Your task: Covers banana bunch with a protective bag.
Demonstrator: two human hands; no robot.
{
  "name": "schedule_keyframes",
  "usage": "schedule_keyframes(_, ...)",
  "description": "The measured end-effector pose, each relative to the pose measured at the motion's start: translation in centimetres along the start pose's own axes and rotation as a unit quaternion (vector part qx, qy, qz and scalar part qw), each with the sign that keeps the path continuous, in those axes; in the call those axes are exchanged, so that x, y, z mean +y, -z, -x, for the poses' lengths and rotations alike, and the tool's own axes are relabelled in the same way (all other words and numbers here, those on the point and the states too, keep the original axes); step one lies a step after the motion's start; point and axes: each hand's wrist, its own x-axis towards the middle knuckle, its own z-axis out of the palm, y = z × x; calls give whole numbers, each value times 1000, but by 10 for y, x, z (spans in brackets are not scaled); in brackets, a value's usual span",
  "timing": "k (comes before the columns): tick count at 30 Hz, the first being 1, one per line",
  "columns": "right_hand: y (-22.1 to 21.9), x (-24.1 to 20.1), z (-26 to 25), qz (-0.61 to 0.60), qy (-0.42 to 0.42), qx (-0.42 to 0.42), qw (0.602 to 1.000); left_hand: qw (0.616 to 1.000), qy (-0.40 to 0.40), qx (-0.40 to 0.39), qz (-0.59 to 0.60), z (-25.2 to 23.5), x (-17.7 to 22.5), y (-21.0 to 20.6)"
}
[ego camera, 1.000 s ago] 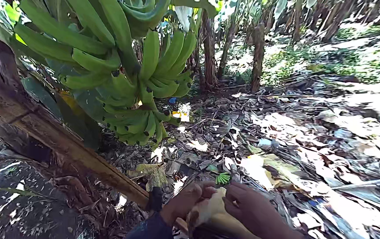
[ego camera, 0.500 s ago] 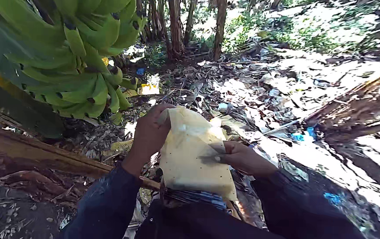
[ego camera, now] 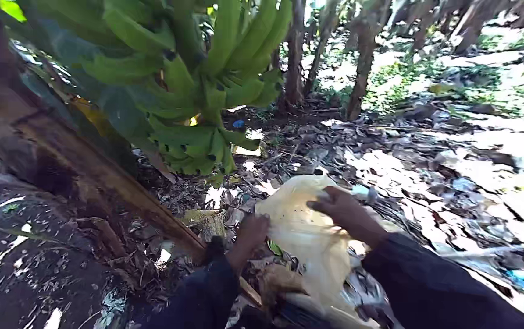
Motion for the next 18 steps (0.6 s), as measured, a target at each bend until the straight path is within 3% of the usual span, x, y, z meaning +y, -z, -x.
schedule_keyframes(2,37,-5,-34,54,12,45,997,996,39,-72,-37,14,-6,34)
schedule_keyframes(4,54,-26,-60,150,60,12,987,984,-1,-177,-32,42,3,73)
schedule_keyframes(6,45,-52,-78,248,109,-64,961,959,-156,-232,49,76,8,132)
schedule_keyframes(8,17,-72,-93,314,149,-143,927,873,-389,-231,184,104,-2,198)
schedule_keyframes(10,-23,-88,-102,360,161,-223,892,761,-544,-190,299,125,-16,255)
schedule_keyframes(11,-46,-95,-104,373,168,-249,878,750,-566,-109,325,130,-25,276)
schedule_keyframes(12,-69,-102,-105,377,176,-268,869,775,-545,17,319,127,-35,287)
schedule_keyframes(14,-118,-120,-101,365,194,-295,862,855,-383,234,260,94,-50,279)
schedule_keyframes(15,-140,-131,-95,356,201,-302,861,899,-292,263,194,69,-60,264)
schedule_keyframes(16,-159,-142,-89,348,209,-303,862,938,-227,240,106,42,-72,248)
schedule_keyframes(18,-182,-167,-74,328,219,-290,872,960,-198,174,-92,-1,-86,215)
